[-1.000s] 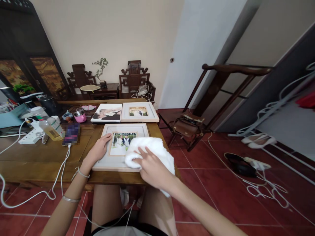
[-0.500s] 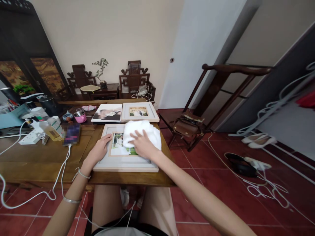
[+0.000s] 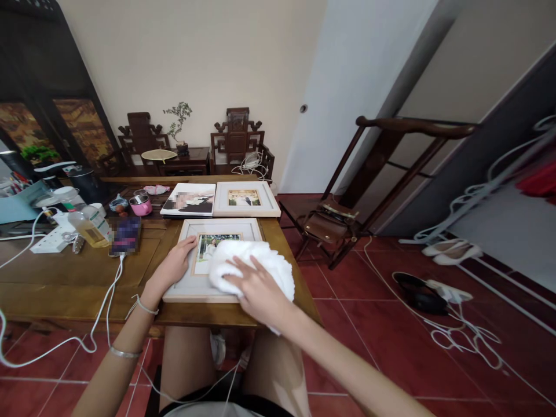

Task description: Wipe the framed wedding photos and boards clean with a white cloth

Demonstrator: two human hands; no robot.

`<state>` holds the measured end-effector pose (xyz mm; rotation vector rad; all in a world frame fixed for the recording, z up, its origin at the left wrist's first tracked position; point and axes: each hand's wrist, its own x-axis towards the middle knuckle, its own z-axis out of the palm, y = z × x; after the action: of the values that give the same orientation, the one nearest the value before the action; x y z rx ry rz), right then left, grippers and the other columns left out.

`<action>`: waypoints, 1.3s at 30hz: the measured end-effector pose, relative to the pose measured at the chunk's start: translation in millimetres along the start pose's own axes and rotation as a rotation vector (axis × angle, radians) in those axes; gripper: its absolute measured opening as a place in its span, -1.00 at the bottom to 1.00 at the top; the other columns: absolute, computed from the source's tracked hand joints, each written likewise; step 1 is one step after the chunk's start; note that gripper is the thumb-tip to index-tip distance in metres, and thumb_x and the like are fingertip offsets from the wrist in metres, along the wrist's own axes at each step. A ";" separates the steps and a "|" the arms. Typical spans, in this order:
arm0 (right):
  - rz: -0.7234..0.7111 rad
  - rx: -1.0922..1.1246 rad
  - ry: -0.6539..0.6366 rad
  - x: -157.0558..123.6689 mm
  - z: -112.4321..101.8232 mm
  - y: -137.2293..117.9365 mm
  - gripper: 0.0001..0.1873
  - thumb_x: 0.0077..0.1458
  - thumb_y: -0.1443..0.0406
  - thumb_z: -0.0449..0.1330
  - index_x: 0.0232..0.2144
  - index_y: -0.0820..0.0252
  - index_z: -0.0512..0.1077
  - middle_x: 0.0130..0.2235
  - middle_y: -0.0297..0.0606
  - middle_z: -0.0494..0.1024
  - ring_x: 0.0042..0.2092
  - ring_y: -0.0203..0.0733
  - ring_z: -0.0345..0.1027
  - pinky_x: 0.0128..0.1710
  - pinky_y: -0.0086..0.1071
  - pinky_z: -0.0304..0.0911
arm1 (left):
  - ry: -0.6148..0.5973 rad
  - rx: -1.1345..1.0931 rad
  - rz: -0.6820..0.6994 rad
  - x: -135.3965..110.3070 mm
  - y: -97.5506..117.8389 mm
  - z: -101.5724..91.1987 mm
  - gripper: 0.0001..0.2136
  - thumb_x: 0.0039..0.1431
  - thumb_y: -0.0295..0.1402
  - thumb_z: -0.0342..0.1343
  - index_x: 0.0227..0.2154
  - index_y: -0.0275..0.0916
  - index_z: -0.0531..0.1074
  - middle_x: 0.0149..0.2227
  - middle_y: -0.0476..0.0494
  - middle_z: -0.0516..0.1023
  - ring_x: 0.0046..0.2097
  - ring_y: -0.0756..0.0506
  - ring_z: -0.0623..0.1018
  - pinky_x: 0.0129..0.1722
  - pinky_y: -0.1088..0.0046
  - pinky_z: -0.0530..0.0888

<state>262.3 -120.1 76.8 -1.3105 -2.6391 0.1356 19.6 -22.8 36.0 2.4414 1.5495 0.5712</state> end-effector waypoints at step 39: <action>0.072 -0.296 -0.075 87.7 -3.8 63.8 -0.31 -0.07 0.68 -0.08 0.03 0.11 0.41 0.25 -0.18 0.19 0.27 0.18 -0.08 0.14 0.21 -0.05 | 0.004 -0.030 -0.034 -0.1 -2.9 4.6 -0.39 0.01 -0.74 -0.20 0.14 -0.26 0.24 0.27 -0.18 0.18 0.28 -0.08 0.16 0.23 0.24 0.18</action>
<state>261.0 -11.6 81.3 -1.5173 -2.7556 -0.2086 19.1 -21.4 30.8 2.3891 1.5688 0.5893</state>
